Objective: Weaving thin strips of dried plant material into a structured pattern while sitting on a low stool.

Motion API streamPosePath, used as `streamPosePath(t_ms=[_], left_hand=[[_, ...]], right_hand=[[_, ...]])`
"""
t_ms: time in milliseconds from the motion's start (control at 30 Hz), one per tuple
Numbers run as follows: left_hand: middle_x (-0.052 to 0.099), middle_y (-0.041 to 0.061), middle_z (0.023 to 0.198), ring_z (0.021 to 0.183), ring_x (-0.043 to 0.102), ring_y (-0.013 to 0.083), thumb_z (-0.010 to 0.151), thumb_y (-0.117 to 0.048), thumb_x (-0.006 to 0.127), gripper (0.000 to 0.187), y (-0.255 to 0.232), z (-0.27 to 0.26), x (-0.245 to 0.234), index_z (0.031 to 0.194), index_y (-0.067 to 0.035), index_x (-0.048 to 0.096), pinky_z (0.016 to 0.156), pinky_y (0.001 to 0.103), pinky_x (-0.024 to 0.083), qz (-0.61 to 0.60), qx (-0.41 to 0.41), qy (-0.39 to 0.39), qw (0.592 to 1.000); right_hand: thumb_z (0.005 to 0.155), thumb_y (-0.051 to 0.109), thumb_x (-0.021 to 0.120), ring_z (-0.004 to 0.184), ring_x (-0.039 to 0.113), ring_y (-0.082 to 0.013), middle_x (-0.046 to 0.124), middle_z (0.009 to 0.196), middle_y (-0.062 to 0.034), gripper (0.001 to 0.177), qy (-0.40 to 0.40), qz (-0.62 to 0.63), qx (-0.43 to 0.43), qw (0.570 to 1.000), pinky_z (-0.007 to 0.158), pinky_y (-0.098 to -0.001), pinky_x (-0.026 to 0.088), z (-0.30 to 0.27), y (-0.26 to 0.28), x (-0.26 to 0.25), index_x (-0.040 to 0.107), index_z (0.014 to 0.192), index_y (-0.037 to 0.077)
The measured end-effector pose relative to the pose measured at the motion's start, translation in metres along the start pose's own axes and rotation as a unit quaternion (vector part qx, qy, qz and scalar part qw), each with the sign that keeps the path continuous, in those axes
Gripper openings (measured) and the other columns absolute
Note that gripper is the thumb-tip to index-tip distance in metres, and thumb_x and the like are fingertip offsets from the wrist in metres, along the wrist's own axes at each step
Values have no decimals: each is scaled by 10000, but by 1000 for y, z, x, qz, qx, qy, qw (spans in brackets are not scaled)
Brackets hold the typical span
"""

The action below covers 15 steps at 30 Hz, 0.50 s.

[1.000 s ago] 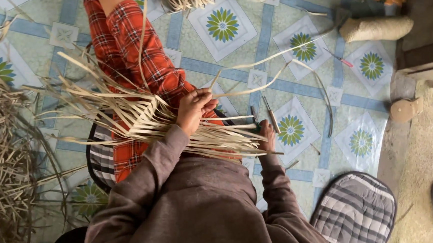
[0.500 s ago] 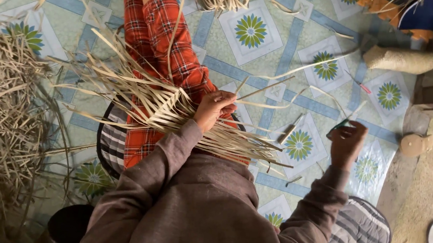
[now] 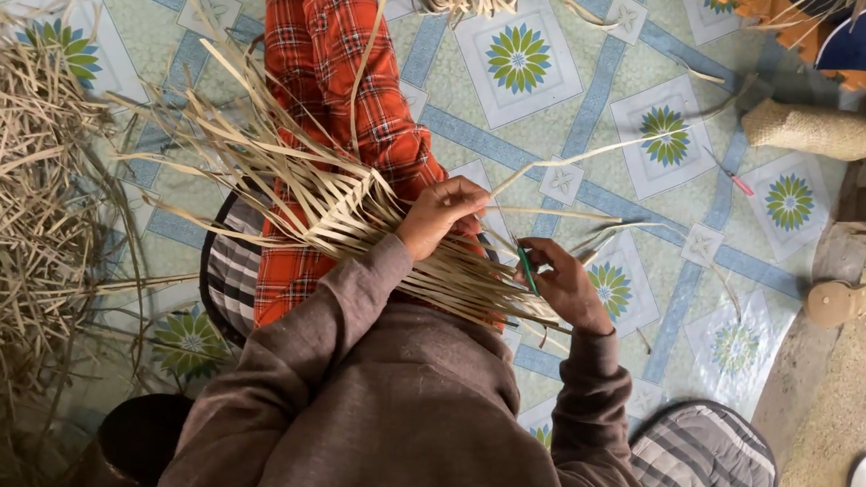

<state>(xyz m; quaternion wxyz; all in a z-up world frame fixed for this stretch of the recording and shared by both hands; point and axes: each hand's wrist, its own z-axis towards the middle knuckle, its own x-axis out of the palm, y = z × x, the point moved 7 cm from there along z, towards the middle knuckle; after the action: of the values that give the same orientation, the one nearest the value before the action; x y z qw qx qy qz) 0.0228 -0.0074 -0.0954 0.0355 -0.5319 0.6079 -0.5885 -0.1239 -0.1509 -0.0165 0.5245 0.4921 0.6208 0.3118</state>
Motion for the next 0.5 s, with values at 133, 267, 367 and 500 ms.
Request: streamPosePath(t_ms=[133, 267, 367, 500], left_hand=[[756, 152, 937, 803, 775, 223, 929, -88, 759, 154, -17, -15, 15, 1077, -45, 750, 731, 321, 659, 41, 14, 38, 998], [738, 183, 959, 838, 777, 276, 918, -8, 756, 263, -5, -7, 8, 1166, -14, 668, 774, 374, 669, 21, 38, 48, 998], [701, 162, 919, 771, 772, 271, 893, -6, 798, 316, -4, -6, 5, 1102, -25, 562, 727, 374, 680, 8, 33, 38, 999], [678, 152, 900, 739, 772, 277, 871, -1, 819, 362, -18, -13, 13, 1082, -28, 526, 700, 384, 687, 11, 29, 32, 999]], right_hand=[[881, 120, 785, 862, 668, -218, 729, 941, -179, 515, -6, 33, 15, 999, 697, -346, 601, 4, -8, 3, 613, 1347, -14], [888, 131, 789, 892, 664, -257, 711, 948, -201, 507, 1, 32, 26, 999, 714, -373, 605, 9, -9, 5, 608, 1323, -53], [899, 137, 764, 910, 648, -239, 716, 960, -184, 491, 9, 34, 33, 999, 720, -371, 586, 5, -9, 8, 606, 1324, -50], [854, 199, 831, 915, 647, -251, 704, 962, -207, 577, 12, 101, 53, 993, 721, -364, 605, 11, -12, 17, 605, 1319, -56]])
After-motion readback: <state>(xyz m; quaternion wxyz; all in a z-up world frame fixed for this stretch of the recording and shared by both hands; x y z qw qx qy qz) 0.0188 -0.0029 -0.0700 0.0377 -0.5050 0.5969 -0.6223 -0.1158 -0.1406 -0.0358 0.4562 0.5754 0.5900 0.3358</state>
